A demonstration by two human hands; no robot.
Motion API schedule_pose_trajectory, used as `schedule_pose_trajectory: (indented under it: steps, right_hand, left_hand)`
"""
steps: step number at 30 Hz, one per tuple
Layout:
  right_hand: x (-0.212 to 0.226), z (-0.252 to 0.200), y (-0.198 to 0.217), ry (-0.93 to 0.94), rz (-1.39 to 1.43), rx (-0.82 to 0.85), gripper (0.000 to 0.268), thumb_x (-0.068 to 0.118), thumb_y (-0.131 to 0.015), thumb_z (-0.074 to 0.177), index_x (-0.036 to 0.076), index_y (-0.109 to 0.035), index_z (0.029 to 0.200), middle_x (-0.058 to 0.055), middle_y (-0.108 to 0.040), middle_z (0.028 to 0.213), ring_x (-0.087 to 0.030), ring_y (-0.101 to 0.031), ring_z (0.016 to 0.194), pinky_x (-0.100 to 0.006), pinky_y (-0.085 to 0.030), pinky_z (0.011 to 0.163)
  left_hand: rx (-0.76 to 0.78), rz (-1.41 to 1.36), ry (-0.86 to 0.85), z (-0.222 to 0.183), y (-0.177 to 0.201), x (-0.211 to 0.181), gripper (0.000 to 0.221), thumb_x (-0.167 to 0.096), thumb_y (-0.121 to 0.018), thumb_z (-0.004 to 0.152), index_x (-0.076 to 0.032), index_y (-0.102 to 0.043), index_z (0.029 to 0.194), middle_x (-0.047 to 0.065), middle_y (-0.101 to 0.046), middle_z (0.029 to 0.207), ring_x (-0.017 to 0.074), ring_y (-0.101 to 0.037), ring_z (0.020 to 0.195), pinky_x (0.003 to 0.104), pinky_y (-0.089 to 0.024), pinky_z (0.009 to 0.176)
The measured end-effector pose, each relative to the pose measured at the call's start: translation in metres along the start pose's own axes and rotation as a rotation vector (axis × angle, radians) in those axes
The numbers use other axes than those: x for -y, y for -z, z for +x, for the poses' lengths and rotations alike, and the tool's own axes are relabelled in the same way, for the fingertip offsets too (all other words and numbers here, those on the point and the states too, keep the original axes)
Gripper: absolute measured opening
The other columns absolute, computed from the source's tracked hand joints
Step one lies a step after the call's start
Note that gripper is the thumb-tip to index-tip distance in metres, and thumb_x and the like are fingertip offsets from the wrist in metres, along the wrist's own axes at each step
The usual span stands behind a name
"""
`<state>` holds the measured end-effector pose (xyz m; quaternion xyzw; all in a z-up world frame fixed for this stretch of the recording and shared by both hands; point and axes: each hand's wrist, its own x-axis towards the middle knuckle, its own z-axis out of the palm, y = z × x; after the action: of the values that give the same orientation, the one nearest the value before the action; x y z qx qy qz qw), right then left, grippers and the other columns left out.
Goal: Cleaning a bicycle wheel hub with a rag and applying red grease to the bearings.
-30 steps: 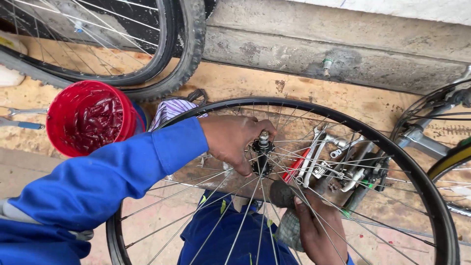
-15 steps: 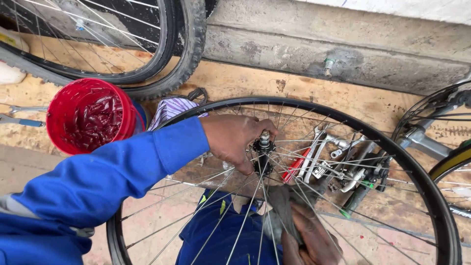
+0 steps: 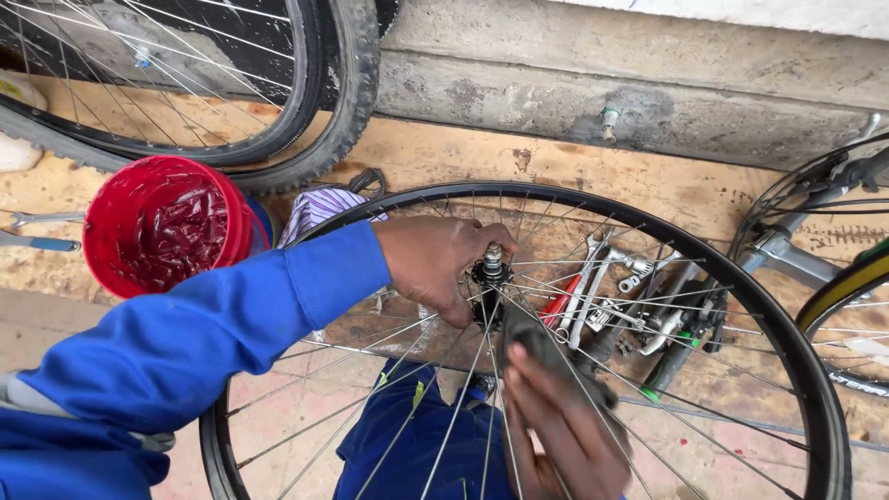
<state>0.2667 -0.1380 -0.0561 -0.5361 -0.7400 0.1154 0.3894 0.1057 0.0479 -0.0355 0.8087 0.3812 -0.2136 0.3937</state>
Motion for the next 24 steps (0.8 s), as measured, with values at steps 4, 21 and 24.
schedule_pose_trajectory:
  steps: [4, 21, 24]
  right_hand:
    - [-0.016, 0.007, -0.004, 0.047, -0.047, -0.01, 0.021, 0.007, -0.065, 0.088, 0.012, -0.072, 0.107, -0.002, -0.071, 0.112, -0.02, -0.073, 0.098, -0.032, -0.055, 0.09]
    - [-0.049, -0.005, -0.046, -0.07, -0.219, 0.264, 0.048, 0.008, -0.055, 0.086, 0.011, -0.051, 0.133, -0.007, -0.057, 0.137, -0.026, -0.068, 0.103, -0.038, -0.056, 0.053]
    - [-0.048, -0.006, -0.043, -0.127, -0.132, 0.333, 0.047, 0.007, -0.053, 0.086, 0.014, -0.051, 0.133, -0.006, -0.056, 0.139, -0.03, -0.067, 0.107, -0.043, -0.056, 0.056]
  left_hand:
    - [-0.023, -0.005, -0.03, 0.005, -0.001, 0.004, 0.099, -0.034, -0.078, 0.064, -0.023, -0.028, 0.148, 0.012, -0.058, 0.084, 0.0247, -0.057, 0.071, 0.039, -0.041, 0.059]
    - [-0.019, 0.022, -0.007, 0.005, -0.003, 0.004, 0.099, -0.035, -0.079, 0.065, -0.023, -0.029, 0.149, 0.01, -0.056, 0.074, 0.0225, -0.055, 0.064, 0.039, -0.039, 0.054]
    - [-0.022, 0.038, -0.021, 0.005, -0.005, 0.002, 0.098, -0.035, -0.079, 0.065, -0.022, -0.029, 0.148, 0.009, -0.055, 0.065, 0.0228, -0.055, 0.062, 0.039, -0.039, 0.053]
